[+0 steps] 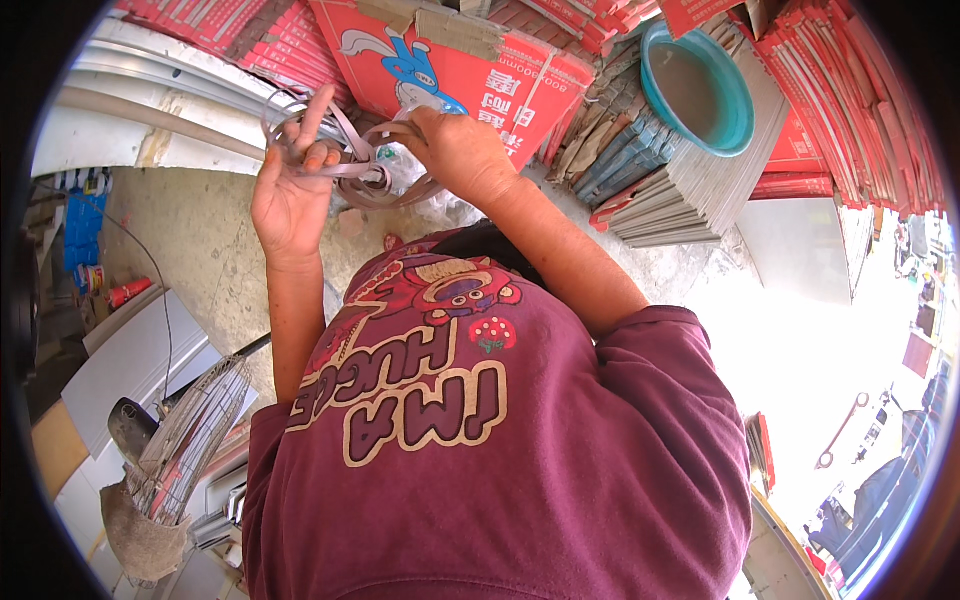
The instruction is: The person bundles together a group of plastic straps by hand, coiling them into a circular shape and weaving the ends through the center to secure the bundle.
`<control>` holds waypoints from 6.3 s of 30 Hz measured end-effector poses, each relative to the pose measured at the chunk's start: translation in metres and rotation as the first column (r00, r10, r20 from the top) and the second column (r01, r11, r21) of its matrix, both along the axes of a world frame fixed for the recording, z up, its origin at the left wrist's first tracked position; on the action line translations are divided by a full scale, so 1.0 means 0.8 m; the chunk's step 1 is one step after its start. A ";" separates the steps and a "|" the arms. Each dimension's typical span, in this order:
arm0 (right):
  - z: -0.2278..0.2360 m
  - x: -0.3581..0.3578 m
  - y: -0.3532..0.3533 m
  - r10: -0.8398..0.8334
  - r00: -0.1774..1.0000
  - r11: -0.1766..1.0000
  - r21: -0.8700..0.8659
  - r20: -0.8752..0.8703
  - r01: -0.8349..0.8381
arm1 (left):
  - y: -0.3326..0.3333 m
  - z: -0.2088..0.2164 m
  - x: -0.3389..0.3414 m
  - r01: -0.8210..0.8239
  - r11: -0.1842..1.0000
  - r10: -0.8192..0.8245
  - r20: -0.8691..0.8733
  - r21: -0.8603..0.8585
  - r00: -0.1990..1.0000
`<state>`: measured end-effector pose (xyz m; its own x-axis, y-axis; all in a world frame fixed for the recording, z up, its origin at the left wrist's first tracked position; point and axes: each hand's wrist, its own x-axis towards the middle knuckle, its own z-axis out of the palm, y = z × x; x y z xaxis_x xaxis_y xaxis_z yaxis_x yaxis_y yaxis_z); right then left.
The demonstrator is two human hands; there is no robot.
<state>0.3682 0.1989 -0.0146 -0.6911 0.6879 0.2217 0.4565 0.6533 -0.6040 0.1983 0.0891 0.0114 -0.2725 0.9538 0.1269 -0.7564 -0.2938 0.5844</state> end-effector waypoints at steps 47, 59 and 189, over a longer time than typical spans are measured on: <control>0.000 -0.004 -0.002 0.167 0.947 0.767 -0.567 -0.274 -0.299 | 0.010 -0.020 0.032 0.050 0.912 -0.310 -0.603 -0.407 0.735; -0.017 -0.003 -0.001 -0.043 0.966 0.633 -0.755 -0.257 -0.172 | 0.016 -0.029 0.030 0.173 0.840 -0.465 -0.518 -0.514 0.718; -0.037 0.012 0.037 0.465 0.864 0.534 -0.718 -0.191 -0.446 | -0.018 -0.078 0.026 -0.586 0.683 0.375 -0.479 -0.437 0.794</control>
